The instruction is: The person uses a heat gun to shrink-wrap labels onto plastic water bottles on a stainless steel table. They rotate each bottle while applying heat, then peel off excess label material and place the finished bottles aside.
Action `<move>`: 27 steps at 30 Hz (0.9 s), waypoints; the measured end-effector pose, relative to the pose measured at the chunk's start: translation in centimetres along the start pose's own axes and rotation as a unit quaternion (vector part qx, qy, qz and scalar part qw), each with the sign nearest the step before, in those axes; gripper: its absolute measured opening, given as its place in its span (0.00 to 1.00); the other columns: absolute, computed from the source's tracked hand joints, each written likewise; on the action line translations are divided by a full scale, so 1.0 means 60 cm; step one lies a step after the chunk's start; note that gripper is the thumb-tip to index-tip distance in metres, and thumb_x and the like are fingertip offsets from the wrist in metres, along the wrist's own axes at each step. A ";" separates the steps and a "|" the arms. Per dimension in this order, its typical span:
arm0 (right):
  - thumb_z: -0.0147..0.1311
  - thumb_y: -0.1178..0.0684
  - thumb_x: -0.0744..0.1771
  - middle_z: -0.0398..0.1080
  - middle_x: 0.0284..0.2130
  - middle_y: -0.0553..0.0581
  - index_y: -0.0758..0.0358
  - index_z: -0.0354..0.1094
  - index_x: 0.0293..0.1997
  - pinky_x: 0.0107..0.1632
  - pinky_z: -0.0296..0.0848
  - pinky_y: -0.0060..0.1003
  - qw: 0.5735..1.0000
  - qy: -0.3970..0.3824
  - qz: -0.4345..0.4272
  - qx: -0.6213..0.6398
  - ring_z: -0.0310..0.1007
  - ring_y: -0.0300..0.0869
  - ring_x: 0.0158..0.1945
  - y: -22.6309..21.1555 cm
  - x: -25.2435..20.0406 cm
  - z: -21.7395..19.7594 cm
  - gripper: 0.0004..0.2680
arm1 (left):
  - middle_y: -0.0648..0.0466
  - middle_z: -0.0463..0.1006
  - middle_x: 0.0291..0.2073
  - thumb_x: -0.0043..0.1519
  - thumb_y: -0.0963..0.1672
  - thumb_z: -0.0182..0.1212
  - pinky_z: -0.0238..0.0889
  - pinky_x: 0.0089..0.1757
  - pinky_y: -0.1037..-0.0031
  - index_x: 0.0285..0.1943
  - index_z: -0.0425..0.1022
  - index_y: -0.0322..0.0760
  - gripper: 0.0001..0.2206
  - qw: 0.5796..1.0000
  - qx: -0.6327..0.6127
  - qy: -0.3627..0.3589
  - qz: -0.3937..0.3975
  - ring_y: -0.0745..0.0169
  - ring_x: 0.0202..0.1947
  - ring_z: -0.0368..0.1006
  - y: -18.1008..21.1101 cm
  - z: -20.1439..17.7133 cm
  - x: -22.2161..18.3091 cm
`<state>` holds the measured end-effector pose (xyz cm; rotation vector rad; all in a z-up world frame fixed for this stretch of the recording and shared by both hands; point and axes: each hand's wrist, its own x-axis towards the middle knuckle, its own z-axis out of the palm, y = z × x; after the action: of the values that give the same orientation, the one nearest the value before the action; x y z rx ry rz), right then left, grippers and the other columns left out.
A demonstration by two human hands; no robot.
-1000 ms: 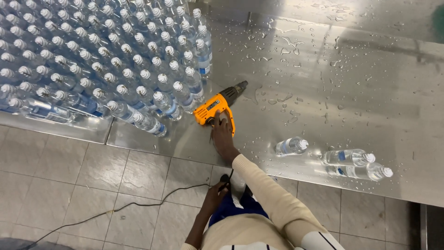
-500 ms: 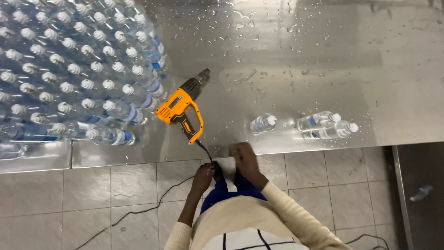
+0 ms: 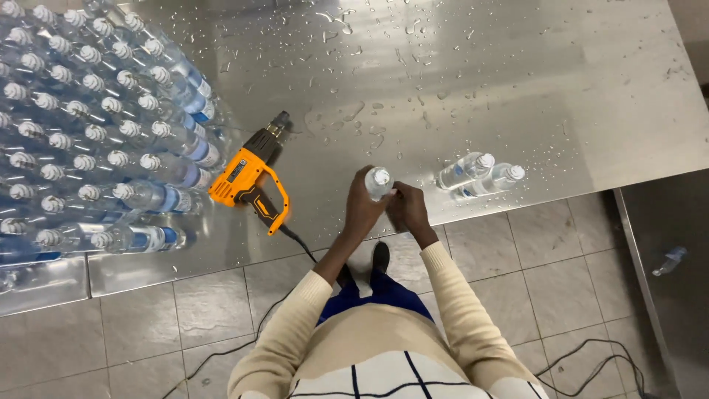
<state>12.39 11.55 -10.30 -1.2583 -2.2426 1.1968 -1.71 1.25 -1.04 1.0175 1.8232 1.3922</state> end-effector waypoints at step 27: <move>0.41 0.45 0.76 0.46 0.76 0.88 0.68 0.53 0.80 0.73 0.60 0.76 0.986 -0.011 -0.166 0.031 0.47 0.81 0.76 -0.147 -0.048 -0.133 0.23 | 0.44 0.78 0.64 0.67 0.49 0.74 0.75 0.60 0.51 0.75 0.67 0.38 0.29 0.925 -0.242 0.221 -0.192 0.47 0.63 0.78 -0.086 -0.048 0.044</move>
<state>13.94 11.00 1.81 -0.8096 -2.2953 1.1453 -6.53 1.36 -5.36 0.0858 1.7113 1.7800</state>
